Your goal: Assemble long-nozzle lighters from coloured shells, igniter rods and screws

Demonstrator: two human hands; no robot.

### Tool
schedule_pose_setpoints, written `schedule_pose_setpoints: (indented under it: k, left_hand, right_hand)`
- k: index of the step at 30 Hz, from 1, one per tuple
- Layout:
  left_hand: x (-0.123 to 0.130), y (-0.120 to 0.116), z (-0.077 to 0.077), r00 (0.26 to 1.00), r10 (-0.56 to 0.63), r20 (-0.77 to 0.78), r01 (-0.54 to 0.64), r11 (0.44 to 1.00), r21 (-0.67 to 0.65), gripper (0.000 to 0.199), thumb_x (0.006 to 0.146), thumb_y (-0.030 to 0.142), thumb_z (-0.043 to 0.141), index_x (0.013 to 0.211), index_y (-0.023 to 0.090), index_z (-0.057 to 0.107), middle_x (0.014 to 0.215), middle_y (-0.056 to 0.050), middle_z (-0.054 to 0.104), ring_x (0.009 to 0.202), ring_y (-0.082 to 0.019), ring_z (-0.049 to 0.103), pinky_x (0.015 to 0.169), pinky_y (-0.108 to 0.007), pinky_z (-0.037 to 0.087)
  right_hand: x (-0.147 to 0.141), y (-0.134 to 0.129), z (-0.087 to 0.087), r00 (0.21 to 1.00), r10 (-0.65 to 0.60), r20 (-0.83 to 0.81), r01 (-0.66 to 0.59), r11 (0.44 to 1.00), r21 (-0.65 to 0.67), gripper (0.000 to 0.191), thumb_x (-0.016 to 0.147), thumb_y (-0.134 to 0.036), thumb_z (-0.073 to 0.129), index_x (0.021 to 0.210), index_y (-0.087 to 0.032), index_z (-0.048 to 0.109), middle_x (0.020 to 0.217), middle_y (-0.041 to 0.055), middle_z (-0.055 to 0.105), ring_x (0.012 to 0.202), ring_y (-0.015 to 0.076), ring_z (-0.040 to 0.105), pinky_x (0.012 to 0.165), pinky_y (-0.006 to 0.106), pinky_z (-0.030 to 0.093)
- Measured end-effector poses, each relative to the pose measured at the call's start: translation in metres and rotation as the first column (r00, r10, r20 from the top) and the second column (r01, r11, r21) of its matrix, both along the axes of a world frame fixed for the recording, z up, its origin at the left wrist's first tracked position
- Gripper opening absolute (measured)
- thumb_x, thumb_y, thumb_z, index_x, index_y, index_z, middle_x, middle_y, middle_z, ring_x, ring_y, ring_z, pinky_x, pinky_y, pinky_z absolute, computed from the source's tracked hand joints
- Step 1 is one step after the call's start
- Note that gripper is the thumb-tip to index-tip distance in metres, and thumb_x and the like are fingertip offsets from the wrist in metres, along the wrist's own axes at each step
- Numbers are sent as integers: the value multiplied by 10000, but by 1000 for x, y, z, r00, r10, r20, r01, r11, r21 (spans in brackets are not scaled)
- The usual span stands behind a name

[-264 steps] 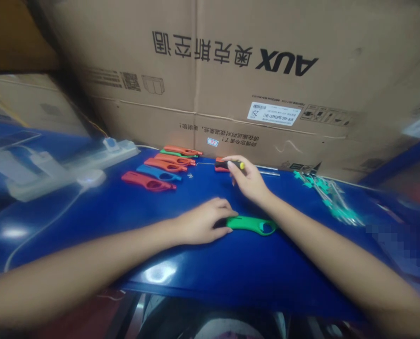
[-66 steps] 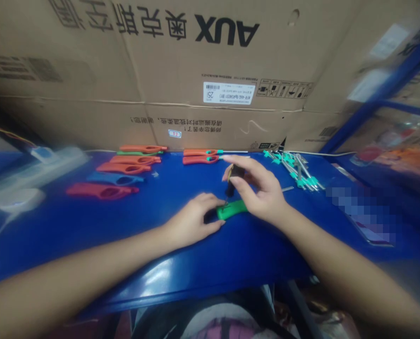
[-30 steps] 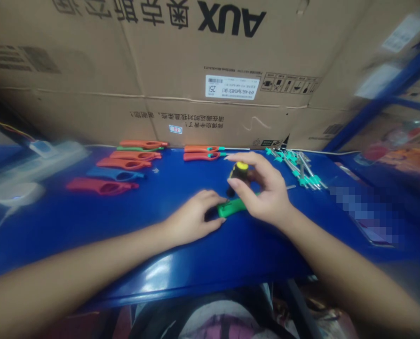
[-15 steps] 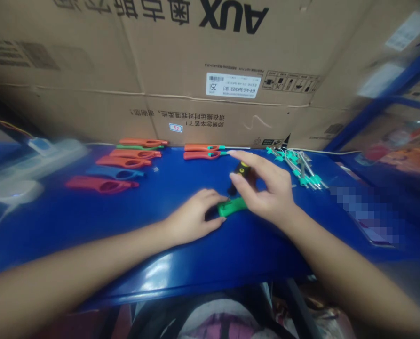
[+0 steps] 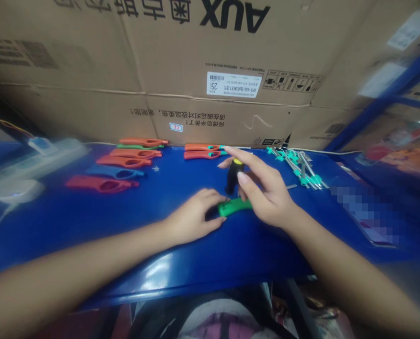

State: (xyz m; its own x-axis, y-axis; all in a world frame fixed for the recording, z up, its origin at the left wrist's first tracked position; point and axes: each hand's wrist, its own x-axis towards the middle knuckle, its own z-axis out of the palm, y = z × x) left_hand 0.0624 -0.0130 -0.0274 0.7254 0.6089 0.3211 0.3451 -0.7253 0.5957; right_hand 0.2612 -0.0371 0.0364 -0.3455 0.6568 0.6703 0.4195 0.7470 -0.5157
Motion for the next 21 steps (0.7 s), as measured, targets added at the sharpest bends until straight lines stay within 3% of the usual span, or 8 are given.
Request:
schedule_pose_setpoints:
  k: [3,8,12,14,16,18,21]
  left_hand:
    - [0,0,0,1000,0,-7,0,1000,1,346,877,215,692,1217,172,644,1116,-81,665,1064,-248,610,986,-415,501]
    - [0,1,-2,1000,-6,-3,6,1000,2,334,889,230,682,1210,152,639,1158,-97,662,1103,-255,600,1012,-431,490]
    - [-1,1,-2,1000,-15,-12,15,1000,-11,346,893,230,677,1229,156,638,1162,-99,659,1105,-254,600,1014,-433,491]
    - [-1,1,-2,1000,-16,-10,15,1000,-10,347,892,230,679,1229,155,639,1159,-98,662,1106,-254,601,1012,-430,492]
    - [0,1,-2,1000,-12,-4,12,1000,-1,345,891,231,683,1223,150,637,1162,-97,664,1108,-253,603,1013,-428,490]
    - [0,1,-3,1000,-6,2,6,1000,11,341,888,233,688,1214,151,636,1159,-94,665,1104,-252,604,1009,-426,490]
    - [0,1,-2,1000,-5,0,5,1000,18,323,891,234,685,1201,157,638,1145,-88,662,1087,-248,604,996,-420,495]
  right_hand:
    - [0,0,0,999,34,-32,-35,999,-35,385,999,-242,497,1379,-233,554,1139,90,688,870,181,685,663,294,597]
    - [-1,3,-5,975,-220,-34,222,955,195,281,912,-301,668,1187,-247,677,951,53,703,592,134,574,582,304,563]
    - [-2,4,-8,990,-69,-125,70,998,2,352,1010,-260,484,1345,-230,585,1100,88,705,710,148,656,608,290,586]
    - [-2,5,-8,985,-20,-173,13,999,-43,352,1005,-260,505,1347,-223,580,1094,88,700,726,146,665,593,277,587]
    - [-2,6,-7,985,-55,-161,62,997,39,303,952,-263,615,1250,-215,640,999,68,694,690,140,643,567,269,569]
    - [0,7,-5,990,-106,-96,124,972,202,265,887,-252,708,1147,-206,683,888,45,678,664,143,613,568,275,549]
    - [2,6,-1,995,-98,2,91,933,348,254,929,-210,621,1176,-188,675,903,67,696,770,182,642,697,334,569]
